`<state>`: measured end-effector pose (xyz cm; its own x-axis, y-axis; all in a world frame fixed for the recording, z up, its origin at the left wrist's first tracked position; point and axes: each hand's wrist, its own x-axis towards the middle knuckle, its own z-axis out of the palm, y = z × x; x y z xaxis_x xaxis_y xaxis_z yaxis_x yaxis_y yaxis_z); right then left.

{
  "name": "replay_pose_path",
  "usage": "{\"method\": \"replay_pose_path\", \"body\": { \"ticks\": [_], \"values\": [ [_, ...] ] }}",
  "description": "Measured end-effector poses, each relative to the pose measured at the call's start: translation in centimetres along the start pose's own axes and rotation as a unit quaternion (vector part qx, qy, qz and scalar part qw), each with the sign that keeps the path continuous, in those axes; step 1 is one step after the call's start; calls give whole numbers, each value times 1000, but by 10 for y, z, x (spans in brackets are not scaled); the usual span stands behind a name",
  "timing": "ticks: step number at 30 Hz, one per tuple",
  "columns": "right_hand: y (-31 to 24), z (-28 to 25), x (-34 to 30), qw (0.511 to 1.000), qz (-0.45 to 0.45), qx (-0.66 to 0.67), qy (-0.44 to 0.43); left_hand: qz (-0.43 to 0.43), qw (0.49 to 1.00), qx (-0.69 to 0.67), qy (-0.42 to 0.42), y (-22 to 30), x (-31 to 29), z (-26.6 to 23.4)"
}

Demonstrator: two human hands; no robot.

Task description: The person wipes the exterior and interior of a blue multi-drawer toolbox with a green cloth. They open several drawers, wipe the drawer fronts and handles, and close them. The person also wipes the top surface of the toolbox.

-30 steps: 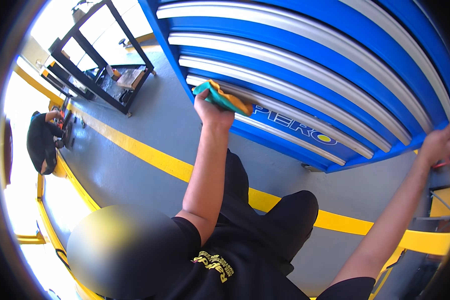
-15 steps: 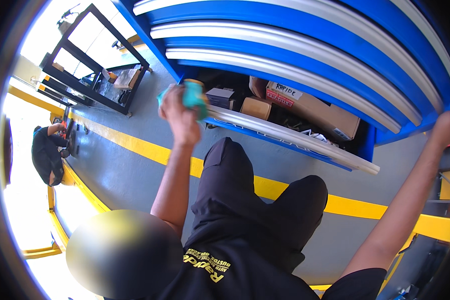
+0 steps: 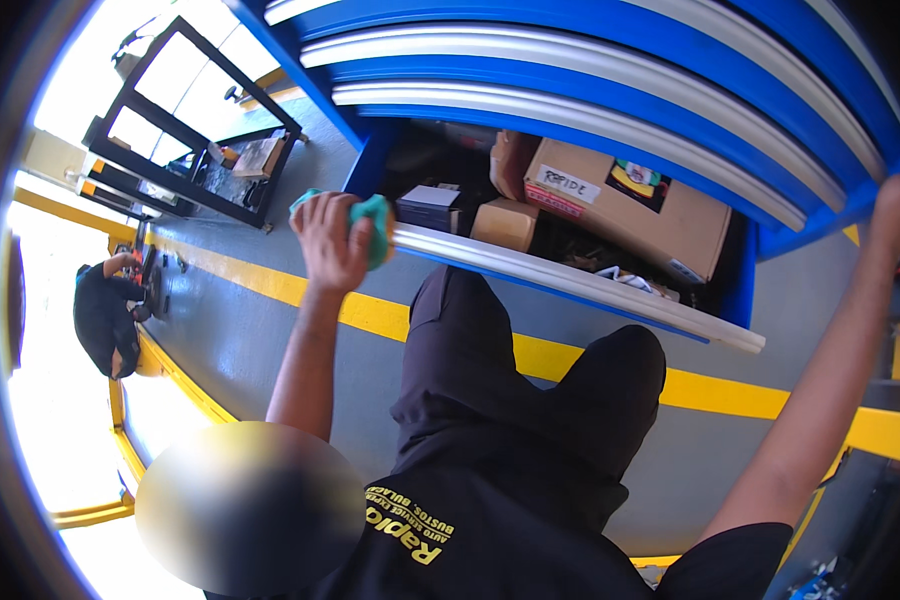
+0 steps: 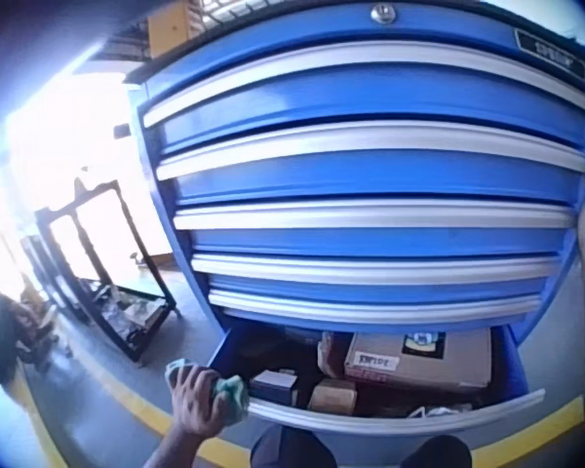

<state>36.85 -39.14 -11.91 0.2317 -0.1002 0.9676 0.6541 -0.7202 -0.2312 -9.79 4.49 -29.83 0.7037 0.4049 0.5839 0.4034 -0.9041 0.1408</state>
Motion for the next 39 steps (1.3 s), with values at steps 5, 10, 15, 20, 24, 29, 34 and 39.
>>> {"method": "replay_pose_path", "body": {
  "ticks": [5,10,15,20,24,29,34,39],
  "values": [
    [-25,-19,-33,995,19,99,-5,-96,995,12,31,23,1,13],
    [-103,-90,-145,954,18,224,-199,16,998,-26,-46,141,2,4],
    [-127,-100,-184,862,148,218,-433,120,983,-113,-84,164,4,3],
    [-129,-105,-167,790,161,245,-538,92,989,-63,-95,87,4,-12],
    [-127,-104,-169,789,29,193,-583,36,998,-5,-55,2,-2,-17],
    [-138,-103,-158,746,78,185,-635,-76,997,-2,6,-10,-10,-3],
    [-143,-98,-156,725,110,172,-657,-118,993,18,4,18,-13,-2],
    [-147,-97,-157,712,98,136,-682,-71,997,19,-36,56,-11,-8]
  ]
}}
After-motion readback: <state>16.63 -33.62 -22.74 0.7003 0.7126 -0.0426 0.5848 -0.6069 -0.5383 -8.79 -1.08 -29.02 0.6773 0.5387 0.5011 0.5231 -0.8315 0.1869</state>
